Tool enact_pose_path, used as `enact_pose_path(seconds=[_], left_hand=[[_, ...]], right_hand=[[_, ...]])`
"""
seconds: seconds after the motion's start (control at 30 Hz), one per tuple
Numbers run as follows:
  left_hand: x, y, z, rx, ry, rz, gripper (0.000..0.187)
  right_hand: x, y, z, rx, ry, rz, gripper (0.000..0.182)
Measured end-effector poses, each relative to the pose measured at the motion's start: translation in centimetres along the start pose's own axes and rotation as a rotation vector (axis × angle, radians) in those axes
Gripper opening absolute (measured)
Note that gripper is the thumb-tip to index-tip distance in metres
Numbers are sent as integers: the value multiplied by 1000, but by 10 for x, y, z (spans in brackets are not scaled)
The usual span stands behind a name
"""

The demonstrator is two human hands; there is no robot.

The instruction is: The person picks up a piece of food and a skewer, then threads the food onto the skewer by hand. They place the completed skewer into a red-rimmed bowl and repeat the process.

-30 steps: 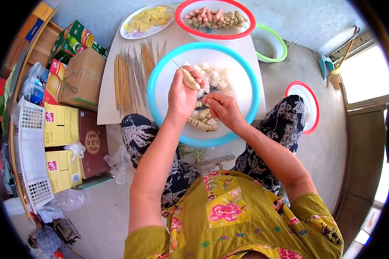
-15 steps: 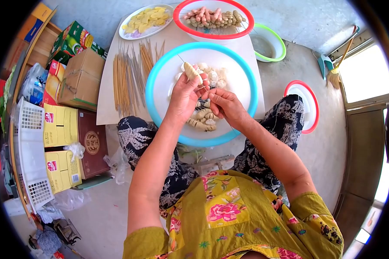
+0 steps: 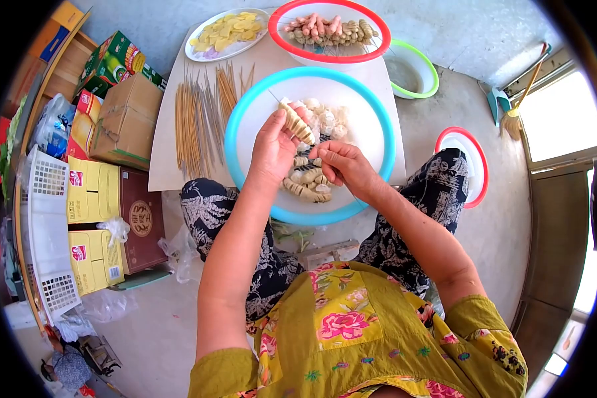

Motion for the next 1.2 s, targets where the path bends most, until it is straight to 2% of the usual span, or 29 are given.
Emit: enact_pose_path(seconds=[0.17,0.4,0.5,0.6,0.67,0.7,0.77,0.9,1.07,1.2], left_hand=[[-3,8,6,-46,-67,-96,27],[-10,7,4,-65,-59,-150,23],[-13,6,4,35,-94,-179,22],[-14,2,1,-38,-105,-160,25],[-15,-5,-3,-92,29,-96,27],[-13,-5,-4,-92,30,-96,27],[-7,-4,-6,11,142,98,37],[2,-3,-6,101,121,137,36],[0,3,-2,23,28,92,33],[-6,-5,-6,19,65,121,33]], right_hand=[[0,-2,-2,23,-19,-11,21],[-4,-2,-2,32,-22,-21,20],[-5,-2,-2,44,-27,-29,20],[-5,-2,-1,35,-34,-38,20],[-6,0,0,4,-15,-50,20],[-5,0,0,4,-16,-50,20],[-1,0,0,-43,9,-68,19],[-1,4,0,-55,17,-70,19],[-3,4,0,-36,29,-66,18],[-3,4,-2,-22,33,-63,18]])
Point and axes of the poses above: each hand's wrist, its own z-axis towards the middle knuckle, its own y-axis out of the back of the hand, x = y × z, the point moved 2 cm from there along z, towards the middle knuckle, and after that the axes turned 9 degrees about z, right-handed, at the moved point
